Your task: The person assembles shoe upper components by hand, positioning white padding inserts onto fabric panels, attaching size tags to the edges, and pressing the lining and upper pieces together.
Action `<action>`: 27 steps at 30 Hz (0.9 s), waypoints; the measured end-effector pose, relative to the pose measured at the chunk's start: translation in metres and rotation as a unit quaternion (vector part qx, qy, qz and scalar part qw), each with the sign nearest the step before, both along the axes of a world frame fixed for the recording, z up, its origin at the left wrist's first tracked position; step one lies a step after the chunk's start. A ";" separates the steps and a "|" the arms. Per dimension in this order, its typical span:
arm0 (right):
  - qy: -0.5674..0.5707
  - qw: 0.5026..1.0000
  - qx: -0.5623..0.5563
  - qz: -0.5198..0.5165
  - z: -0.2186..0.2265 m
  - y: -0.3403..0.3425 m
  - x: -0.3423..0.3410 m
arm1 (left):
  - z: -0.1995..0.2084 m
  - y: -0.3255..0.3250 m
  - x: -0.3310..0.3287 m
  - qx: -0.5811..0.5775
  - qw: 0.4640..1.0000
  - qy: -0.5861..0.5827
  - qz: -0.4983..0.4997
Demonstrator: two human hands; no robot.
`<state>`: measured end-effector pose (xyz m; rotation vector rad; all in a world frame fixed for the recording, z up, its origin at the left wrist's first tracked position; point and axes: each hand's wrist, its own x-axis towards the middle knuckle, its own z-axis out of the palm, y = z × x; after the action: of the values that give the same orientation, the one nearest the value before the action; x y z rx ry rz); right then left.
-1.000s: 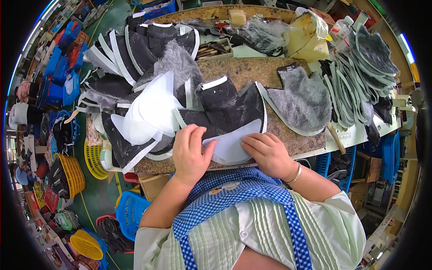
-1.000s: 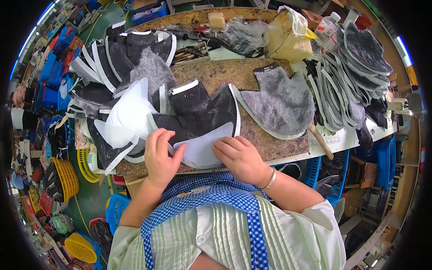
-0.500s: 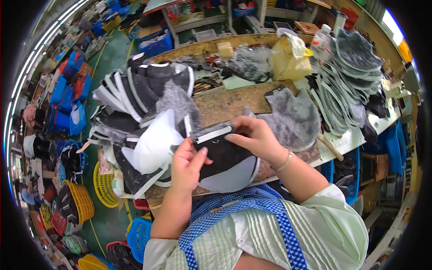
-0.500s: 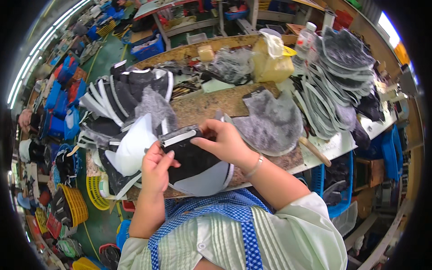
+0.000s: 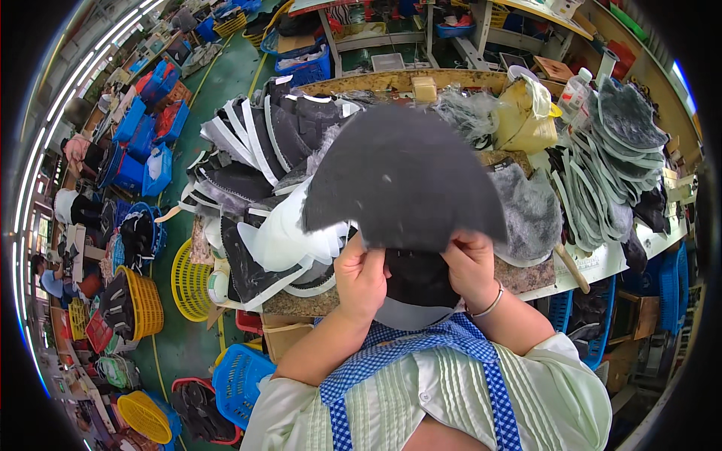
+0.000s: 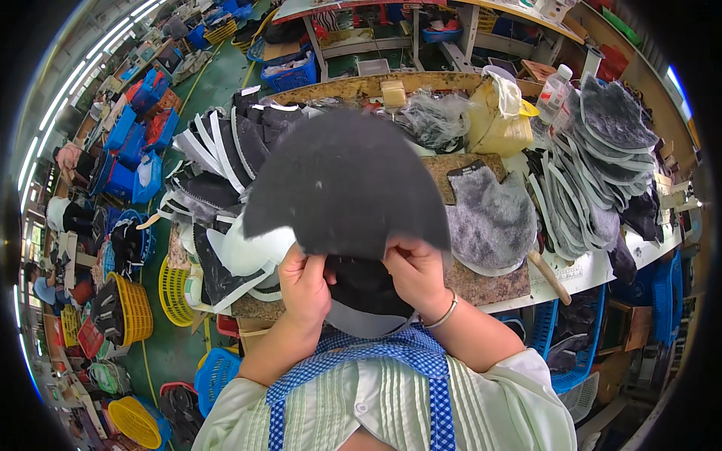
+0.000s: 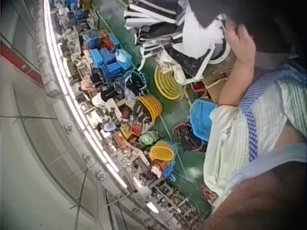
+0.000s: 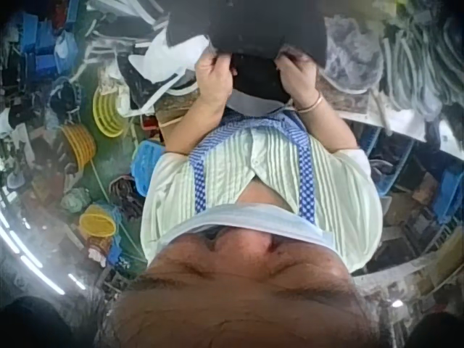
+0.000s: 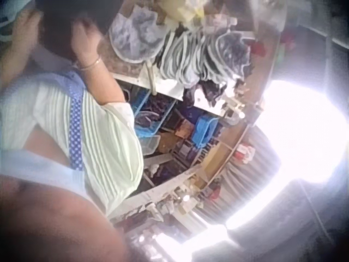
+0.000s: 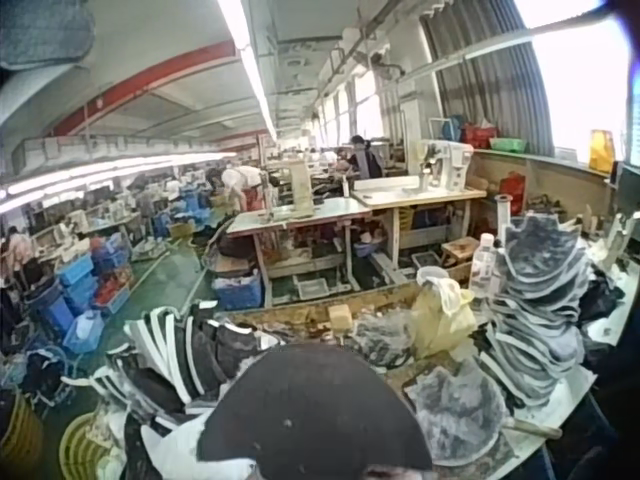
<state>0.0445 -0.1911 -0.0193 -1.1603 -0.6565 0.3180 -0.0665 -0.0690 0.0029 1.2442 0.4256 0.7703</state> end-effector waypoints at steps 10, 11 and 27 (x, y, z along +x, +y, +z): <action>-0.064 0.971 -0.189 0.132 0.047 -0.007 0.008 | -0.004 0.017 -0.017 0.269 0.958 -0.040 -0.094; -0.124 0.969 -0.188 0.103 0.042 -0.003 0.008 | 0.001 0.017 -0.017 0.304 0.946 -0.030 -0.106; -0.230 0.948 -0.211 0.060 0.050 -0.007 0.010 | 0.037 0.026 -0.020 -0.025 0.972 0.150 -0.179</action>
<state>0.0550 -0.1982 0.0303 -1.6316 -1.1079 0.3001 -0.0863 -0.0426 0.0397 1.3472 0.4450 0.2620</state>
